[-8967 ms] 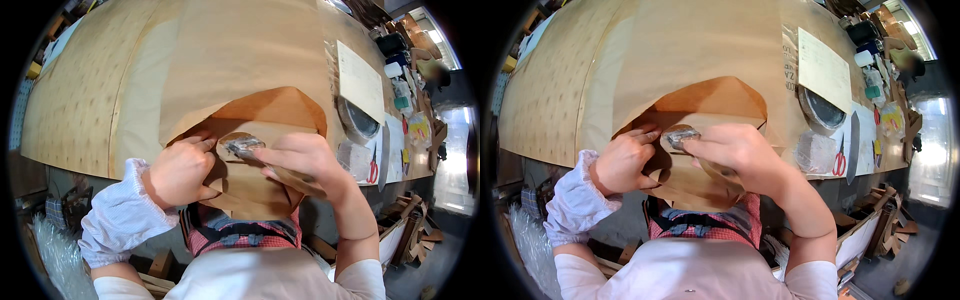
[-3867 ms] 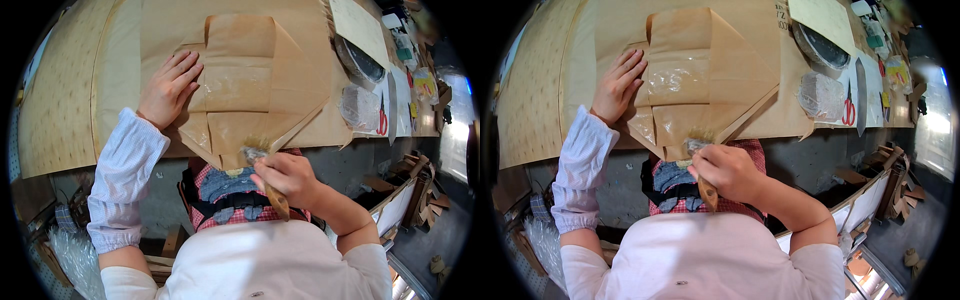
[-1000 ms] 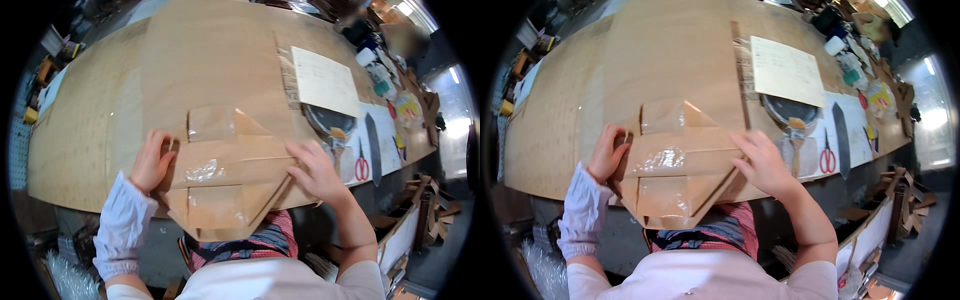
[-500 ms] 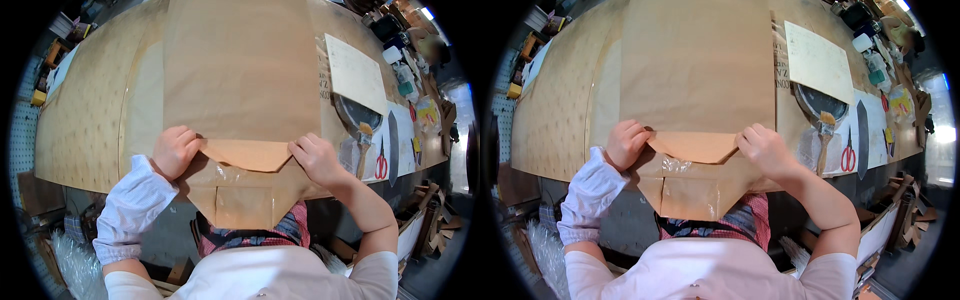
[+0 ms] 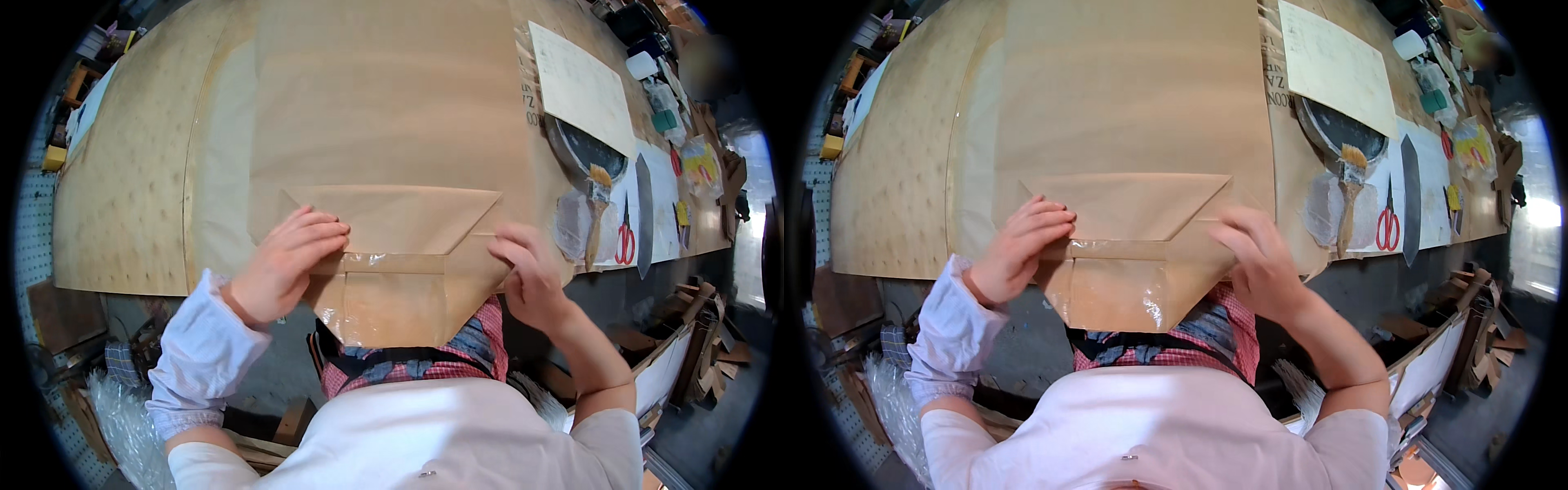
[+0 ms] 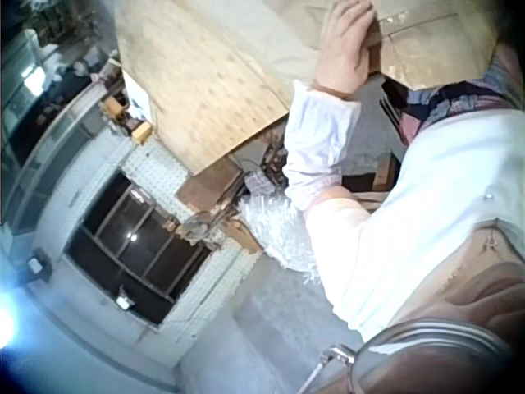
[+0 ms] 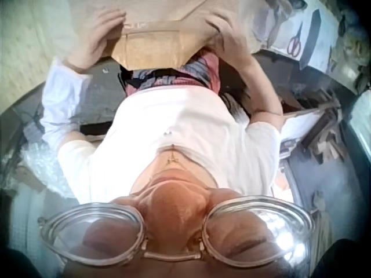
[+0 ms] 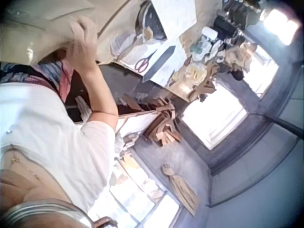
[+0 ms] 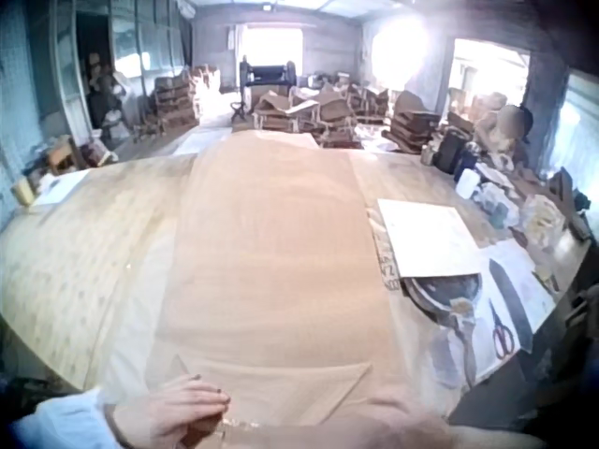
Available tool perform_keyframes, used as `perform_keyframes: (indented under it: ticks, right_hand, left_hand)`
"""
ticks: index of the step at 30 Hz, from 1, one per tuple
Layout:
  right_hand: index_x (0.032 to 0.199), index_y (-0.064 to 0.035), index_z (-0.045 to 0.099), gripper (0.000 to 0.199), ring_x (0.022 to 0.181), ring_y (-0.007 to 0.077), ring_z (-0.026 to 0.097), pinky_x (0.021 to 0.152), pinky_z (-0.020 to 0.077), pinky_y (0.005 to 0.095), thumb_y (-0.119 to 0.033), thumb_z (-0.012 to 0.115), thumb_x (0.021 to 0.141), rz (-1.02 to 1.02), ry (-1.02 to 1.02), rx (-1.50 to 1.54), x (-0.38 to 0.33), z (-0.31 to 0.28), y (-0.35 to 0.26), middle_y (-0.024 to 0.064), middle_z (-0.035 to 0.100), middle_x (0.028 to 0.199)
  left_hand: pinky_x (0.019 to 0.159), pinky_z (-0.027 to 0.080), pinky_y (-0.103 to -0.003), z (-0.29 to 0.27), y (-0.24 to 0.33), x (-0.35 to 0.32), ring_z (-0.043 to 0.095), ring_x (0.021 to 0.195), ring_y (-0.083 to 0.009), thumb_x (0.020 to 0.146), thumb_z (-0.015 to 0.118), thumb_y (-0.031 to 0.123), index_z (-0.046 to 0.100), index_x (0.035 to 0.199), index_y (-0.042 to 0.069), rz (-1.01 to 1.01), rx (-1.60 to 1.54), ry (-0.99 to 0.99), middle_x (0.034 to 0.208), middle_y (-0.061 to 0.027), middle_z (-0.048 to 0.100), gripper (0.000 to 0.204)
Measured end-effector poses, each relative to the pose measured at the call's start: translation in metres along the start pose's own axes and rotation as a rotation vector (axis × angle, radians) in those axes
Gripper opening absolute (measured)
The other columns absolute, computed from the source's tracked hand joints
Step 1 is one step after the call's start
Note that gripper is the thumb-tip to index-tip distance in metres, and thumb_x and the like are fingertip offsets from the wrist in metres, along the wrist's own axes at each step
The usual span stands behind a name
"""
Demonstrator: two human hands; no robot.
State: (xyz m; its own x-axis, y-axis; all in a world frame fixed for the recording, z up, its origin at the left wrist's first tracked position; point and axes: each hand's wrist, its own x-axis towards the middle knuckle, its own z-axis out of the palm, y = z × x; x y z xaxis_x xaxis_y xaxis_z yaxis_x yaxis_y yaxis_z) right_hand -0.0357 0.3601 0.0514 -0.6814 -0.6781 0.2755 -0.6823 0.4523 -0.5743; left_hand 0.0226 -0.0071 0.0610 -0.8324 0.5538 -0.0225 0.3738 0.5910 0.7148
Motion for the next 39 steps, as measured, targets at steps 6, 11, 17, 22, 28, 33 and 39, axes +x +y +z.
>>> perform_keyframes:
  ticks: [6,11,17,22,28,33,39]
  right_hand:
    - [0.106,-0.0013,0.058,0.043,0.097,0.0308,0.056,0.084,0.0458,0.0416,-0.003,0.067,0.064,0.012,-0.054,-0.129,-0.020,0.033,-0.036,0.0115,0.056,0.104]
    - [0.104,-0.0047,0.064,0.050,0.091,0.0280,0.060,0.081,0.0483,0.0394,-0.027,0.082,0.063,0.011,-0.149,0.062,-0.016,0.021,-0.012,0.0081,0.063,0.098]
    - [0.096,-0.0050,0.066,0.029,0.088,0.0281,0.063,0.074,0.0512,0.0380,-0.015,0.077,0.071,0.010,-0.087,0.088,-0.015,0.024,-0.006,0.0088,0.066,0.091]
    - [0.083,-0.0040,0.066,0.013,0.083,0.0286,0.060,0.072,0.0497,0.0369,-0.005,0.073,0.073,0.131,0.066,0.162,-0.007,0.024,-0.006,0.0096,0.064,0.084]
    - [0.075,-0.0023,0.062,0.012,0.080,0.0286,0.055,0.072,0.0453,0.0343,-0.004,0.074,0.072,0.254,0.160,0.283,0.041,0.023,0.001,0.0106,0.060,0.085]
    - [0.073,-0.0018,0.060,0.015,0.077,0.0282,0.056,0.069,0.0454,0.0354,-0.006,0.075,0.074,0.350,0.207,0.195,0.042,0.060,0.016,0.0104,0.058,0.084]
    - [0.068,-0.0037,0.055,0.033,0.067,0.0296,0.058,0.057,0.0456,0.0400,-0.027,0.076,0.077,0.492,0.068,-0.297,0.068,0.064,0.017,0.0112,0.059,0.080]
  left_hand:
    - [0.114,0.008,-0.058,0.001,-0.002,-0.004,0.024,0.142,-0.0410,0.075,0.057,0.020,0.069,0.104,0.002,-0.041,-0.031,-0.191,0.150,-0.0179,0.036,0.036]
    - [0.114,0.014,-0.059,0.000,0.017,-0.014,0.024,0.141,-0.0435,0.069,0.065,0.036,0.067,0.109,0.001,-0.062,0.114,-0.115,0.151,-0.0236,0.030,0.053]
    - [0.112,0.023,-0.056,0.009,0.021,-0.014,0.029,0.138,-0.0424,0.067,0.067,0.023,0.068,0.100,0.001,-0.044,0.281,-0.022,0.148,-0.0233,0.034,0.039]
    - [0.108,0.032,-0.050,0.003,0.009,-0.010,0.037,0.134,-0.0428,0.068,0.069,0.007,0.066,0.093,0.002,-0.033,0.023,0.145,0.139,-0.0210,0.048,0.026]
    - [0.076,0.042,-0.031,0.004,0.003,0.025,0.054,0.088,-0.0233,0.077,0.070,0.000,0.056,0.074,-0.002,-0.324,-0.244,0.407,0.087,-0.0099,0.056,0.014]
    - [0.060,0.040,-0.033,0.042,-0.021,0.034,0.051,0.069,-0.0255,0.079,0.071,0.003,0.057,0.072,0.000,-0.322,0.027,0.613,0.075,-0.0102,0.050,0.016]
    - [0.059,0.042,-0.040,0.045,-0.018,0.064,0.049,0.065,-0.0349,0.084,0.071,0.023,0.050,0.065,0.002,-0.529,0.292,0.604,0.071,-0.0137,0.050,0.035]
